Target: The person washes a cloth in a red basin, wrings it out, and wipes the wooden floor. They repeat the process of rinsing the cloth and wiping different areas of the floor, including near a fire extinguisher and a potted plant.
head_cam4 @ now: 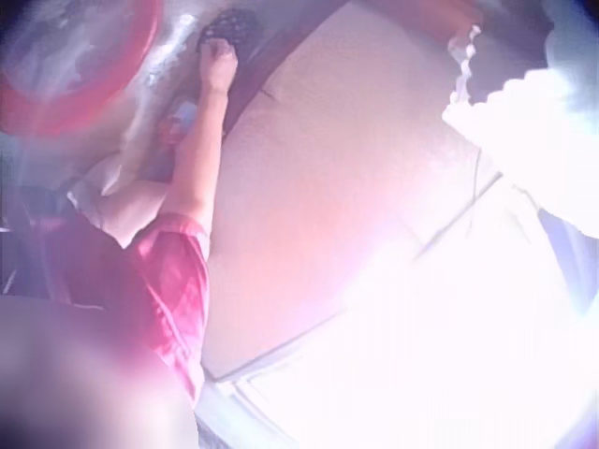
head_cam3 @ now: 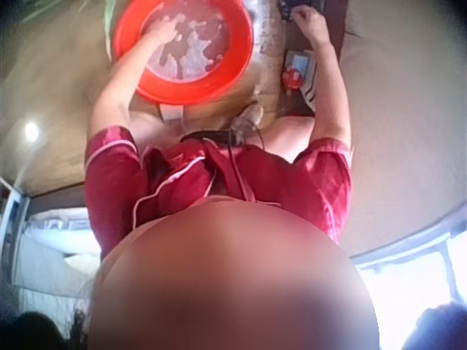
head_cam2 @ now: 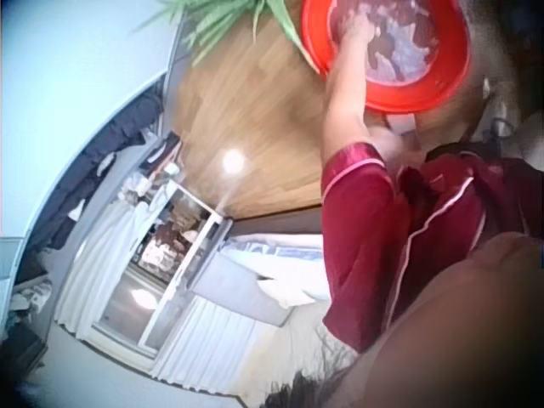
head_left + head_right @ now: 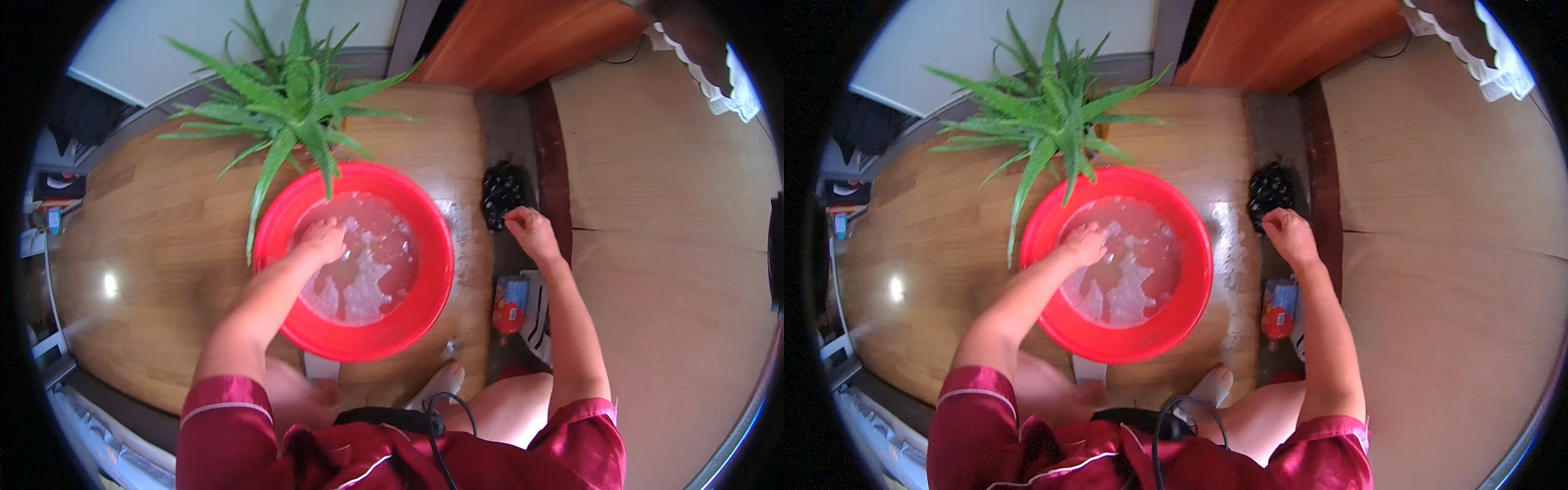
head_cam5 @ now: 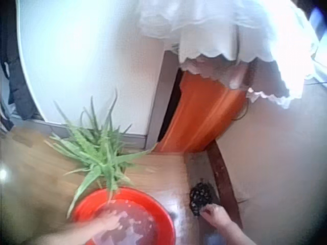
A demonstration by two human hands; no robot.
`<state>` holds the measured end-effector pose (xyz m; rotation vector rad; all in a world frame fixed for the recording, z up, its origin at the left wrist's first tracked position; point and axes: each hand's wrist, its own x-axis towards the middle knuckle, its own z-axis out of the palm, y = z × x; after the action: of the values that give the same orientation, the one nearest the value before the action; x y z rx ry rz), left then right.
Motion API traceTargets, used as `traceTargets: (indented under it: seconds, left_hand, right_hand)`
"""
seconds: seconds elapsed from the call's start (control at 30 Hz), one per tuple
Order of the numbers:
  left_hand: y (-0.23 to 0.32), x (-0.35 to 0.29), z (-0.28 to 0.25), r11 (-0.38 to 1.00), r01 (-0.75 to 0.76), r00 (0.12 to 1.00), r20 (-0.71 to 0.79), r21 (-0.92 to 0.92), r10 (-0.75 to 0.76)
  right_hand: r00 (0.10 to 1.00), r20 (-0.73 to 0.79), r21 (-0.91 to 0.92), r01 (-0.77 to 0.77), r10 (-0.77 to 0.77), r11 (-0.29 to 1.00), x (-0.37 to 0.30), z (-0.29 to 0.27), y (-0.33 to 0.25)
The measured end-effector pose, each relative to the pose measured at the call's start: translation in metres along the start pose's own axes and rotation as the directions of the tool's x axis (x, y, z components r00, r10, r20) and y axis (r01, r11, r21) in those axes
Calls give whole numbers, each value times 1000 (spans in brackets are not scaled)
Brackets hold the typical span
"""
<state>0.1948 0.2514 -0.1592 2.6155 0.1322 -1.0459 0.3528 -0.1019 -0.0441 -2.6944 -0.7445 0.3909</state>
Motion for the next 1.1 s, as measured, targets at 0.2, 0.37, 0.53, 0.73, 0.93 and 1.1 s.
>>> traceTargets:
  seconds: [0.2, 0.37, 0.53, 0.73, 0.93, 1.1]
  left_hand:
    - [74, 57, 52, 853, 134, 781, -476, -504, -404]
    - [98, 116, 114, 758, 264, 547, -555, -597, -627]
    - [100, 124, 86, 807, 374, 484, -646, -457, -590]
    - [96, 107, 85, 820, 367, 513, -639, -440, -573]
    - [107, 105, 83, 805, 429, 494, -640, -410, -589]
    - [104, 109, 87, 727, 443, 567, -465, -525, -681]
  right_hand:
    - [948, 10, -97, -315, 318, 944, 18, 72, 55]
    - [870, -48, -109, -493, 491, 863, 36, 115, 77]
    - [824, -301, -136, -536, 481, 833, 77, 174, 98]
    - [821, -391, -168, -507, 415, 845, 77, 193, 108]
    - [836, -426, -168, -449, 346, 878, 127, 166, 153]
    - [845, -258, -189, -519, 467, 834, 179, 123, 190]
